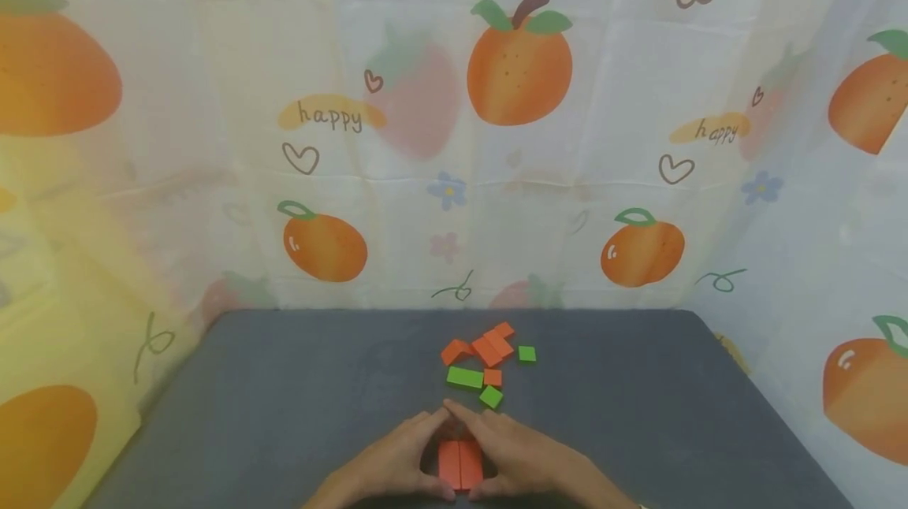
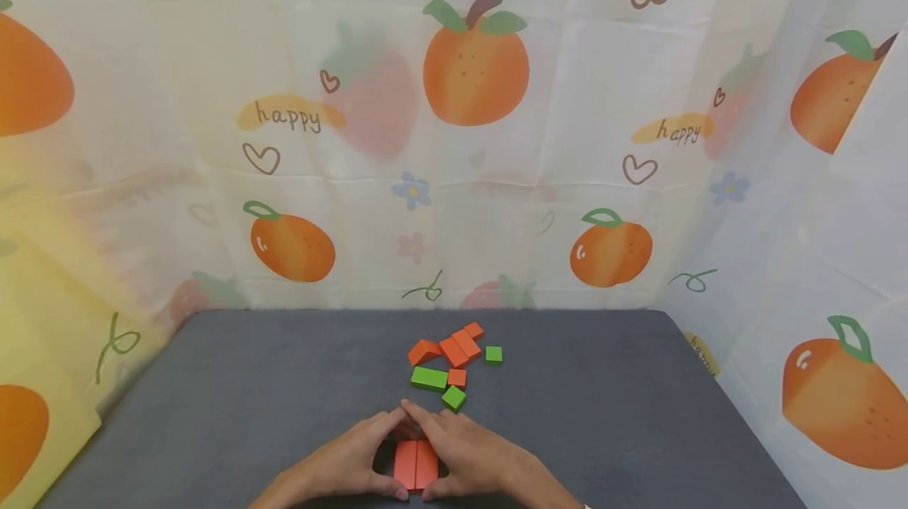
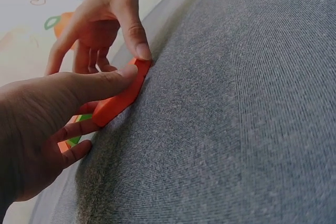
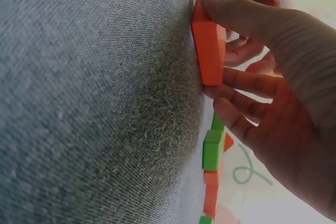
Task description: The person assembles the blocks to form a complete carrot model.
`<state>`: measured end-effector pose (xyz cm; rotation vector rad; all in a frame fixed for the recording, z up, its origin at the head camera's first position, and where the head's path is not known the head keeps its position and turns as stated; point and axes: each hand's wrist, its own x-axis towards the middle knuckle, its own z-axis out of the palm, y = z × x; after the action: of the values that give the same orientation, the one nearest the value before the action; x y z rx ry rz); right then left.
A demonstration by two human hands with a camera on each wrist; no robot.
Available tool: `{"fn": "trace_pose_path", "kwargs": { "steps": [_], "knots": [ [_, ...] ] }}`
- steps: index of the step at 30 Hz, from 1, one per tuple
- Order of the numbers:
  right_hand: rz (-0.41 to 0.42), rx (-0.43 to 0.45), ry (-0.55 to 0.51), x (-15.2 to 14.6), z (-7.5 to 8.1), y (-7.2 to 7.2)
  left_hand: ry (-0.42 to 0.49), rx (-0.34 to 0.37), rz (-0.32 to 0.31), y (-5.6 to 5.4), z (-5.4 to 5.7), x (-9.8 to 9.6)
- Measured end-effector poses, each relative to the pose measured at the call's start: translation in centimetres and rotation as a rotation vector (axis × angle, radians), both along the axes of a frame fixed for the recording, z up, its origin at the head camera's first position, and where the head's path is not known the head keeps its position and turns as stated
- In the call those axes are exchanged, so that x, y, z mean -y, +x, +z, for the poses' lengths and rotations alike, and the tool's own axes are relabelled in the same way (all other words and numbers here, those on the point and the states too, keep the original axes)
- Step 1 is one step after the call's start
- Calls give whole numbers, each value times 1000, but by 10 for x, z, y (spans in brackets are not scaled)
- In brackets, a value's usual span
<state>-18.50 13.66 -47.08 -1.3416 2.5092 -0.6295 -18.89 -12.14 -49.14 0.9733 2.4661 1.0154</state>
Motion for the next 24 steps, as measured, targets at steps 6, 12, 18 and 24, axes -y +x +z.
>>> {"fn": "trace_pose_path", "kwargs": {
  "steps": [6, 12, 18, 24],
  "knots": [
    [-18, 62, 12, -3, 3, -4, 37, -7, -41, 1, 1, -1],
    [-130, 39, -1, -15, 21, -29, 15, -185, -136, 7, 7, 8],
    [-306, -172, 13, -32, 34, -69, -104, -515, -378, 14, 7, 17],
    [-263, -320, 121, -39, 18, -88, -164, -511, -489, 18, 4, 20]
  ]
}}
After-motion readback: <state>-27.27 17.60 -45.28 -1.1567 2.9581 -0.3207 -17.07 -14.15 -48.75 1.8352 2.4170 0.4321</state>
